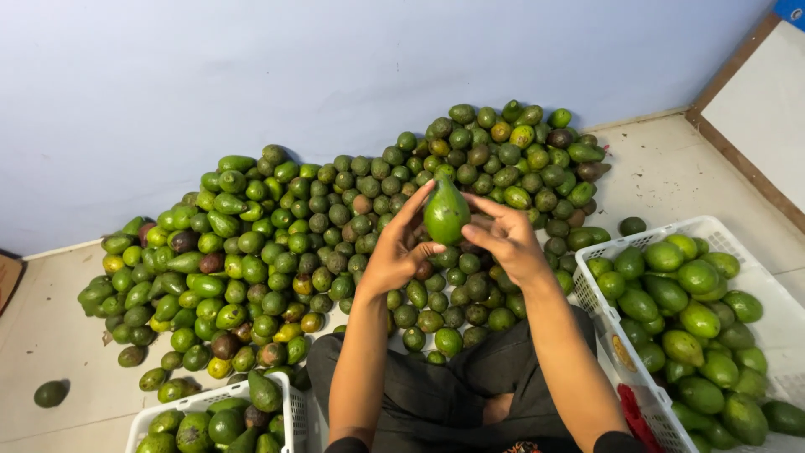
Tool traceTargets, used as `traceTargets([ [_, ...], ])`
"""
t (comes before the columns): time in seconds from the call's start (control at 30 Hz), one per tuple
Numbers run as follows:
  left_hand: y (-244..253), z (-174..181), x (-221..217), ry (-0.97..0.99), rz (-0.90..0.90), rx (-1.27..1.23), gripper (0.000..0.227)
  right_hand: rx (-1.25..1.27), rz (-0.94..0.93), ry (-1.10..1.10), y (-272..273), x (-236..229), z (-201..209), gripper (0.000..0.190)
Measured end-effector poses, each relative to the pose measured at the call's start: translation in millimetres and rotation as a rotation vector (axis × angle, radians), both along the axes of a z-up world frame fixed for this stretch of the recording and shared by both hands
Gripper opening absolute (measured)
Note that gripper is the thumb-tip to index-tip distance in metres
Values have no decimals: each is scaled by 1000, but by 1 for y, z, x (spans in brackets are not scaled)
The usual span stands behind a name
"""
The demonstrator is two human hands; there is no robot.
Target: The person sits on the floor and sorts green avocados from a large pile into white plastic crates. They pick up individual avocados, inspect them, and place them into the crates.
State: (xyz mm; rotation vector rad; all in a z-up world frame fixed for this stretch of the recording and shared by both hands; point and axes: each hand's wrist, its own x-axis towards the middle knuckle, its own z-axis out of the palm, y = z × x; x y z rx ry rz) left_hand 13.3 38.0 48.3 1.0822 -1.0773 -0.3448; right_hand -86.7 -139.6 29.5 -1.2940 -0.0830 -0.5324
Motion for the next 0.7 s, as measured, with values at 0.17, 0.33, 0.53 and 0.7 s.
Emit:
traceTargets([
  [0.17, 4, 11, -13, -90, 64, 67, 88, -18, -53, 44, 3, 1, -5, 55],
  [0.33, 4, 9, -12, -83, 72, 104, 90, 0, -52, 76, 2, 3, -13, 55],
  [0.53, -5, 8, -19, -55, 122, 159, 111, 88, -118, 81, 9, 4, -14, 58],
  [0.7, -15, -4, -18, -237, 549, 256, 94, 93, -350, 120, 28, 5, -10, 62],
])
